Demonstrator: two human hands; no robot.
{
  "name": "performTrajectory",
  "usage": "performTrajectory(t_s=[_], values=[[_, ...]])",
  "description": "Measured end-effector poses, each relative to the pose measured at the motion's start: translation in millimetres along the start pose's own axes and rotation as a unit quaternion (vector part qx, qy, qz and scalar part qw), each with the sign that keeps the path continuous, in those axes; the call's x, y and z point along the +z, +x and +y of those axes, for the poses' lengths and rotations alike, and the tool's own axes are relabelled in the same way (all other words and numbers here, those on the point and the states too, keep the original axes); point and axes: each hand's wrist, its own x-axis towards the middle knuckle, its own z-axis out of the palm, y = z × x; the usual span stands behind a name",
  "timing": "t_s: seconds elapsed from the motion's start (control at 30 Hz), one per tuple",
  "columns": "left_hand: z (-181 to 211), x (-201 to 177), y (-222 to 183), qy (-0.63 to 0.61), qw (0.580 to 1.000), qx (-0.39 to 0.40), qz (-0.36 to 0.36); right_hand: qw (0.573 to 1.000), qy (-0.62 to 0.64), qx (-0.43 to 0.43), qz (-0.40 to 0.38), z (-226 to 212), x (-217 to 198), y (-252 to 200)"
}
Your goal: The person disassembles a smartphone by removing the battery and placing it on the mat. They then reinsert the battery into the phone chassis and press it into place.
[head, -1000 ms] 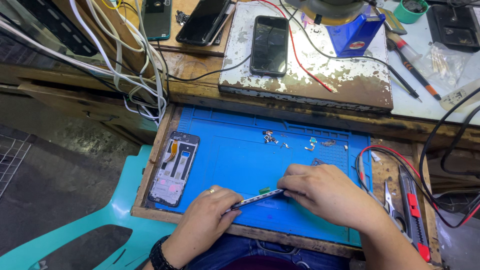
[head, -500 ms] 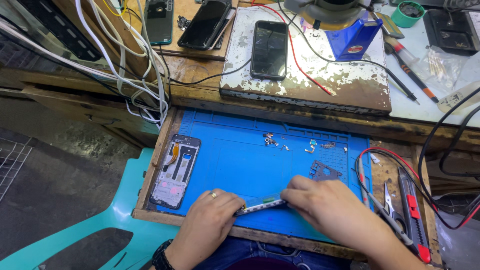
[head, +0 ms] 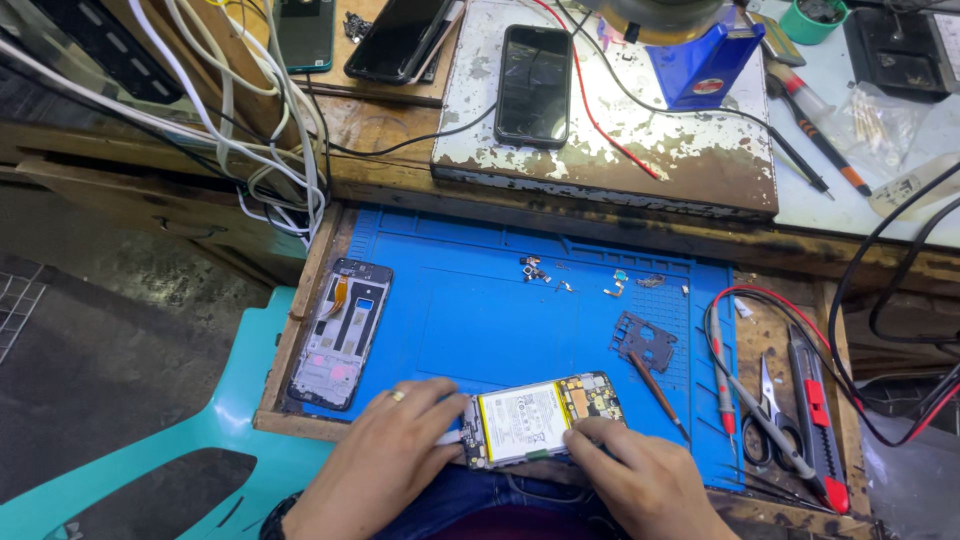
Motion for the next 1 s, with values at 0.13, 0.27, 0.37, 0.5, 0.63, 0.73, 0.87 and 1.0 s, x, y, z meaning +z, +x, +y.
performTrajectory(t_s=[0.13, 0.27, 0.37, 0.5, 0.63, 0.73, 0.87, 1.0], values=[[-3, 6, -11, -0.002, 0.997, -0.080, 0.011, 0.999, 0.004, 0.034, 0.002, -3, 5, -4], [-2, 19, -15, -0.004, 0.996, -0.089, 0.032, 0.996, 0.022, 0.086, 0.022, -8, 5, -2], [-5, 22, -14, -0.008, 0.996, -0.081, 0.033, 0.994, 0.057, 0.088, 0.035, -7, -5, -2], [-7, 24, -15, -0.004, 0.996, -0.081, 0.038, 0.976, 0.085, 0.201, 0.026, -8, -12, -1], [-3, 24, -14, -0.008, 0.995, -0.092, 0.037, 0.971, 0.096, 0.209, -0.068, -5, -18, 12], [1, 25, -13, -0.015, 0.994, -0.100, 0.053, 0.960, 0.088, 0.232, -0.126, -9, -16, 20], [3, 29, -9, -0.013, 0.994, -0.083, 0.069, 0.961, 0.104, 0.220, -0.131, -4, -16, 24], [2, 40, -2, 0.012, 0.998, -0.003, 0.070, 0.959, 0.113, 0.221, -0.140, 0, -12, 23]])
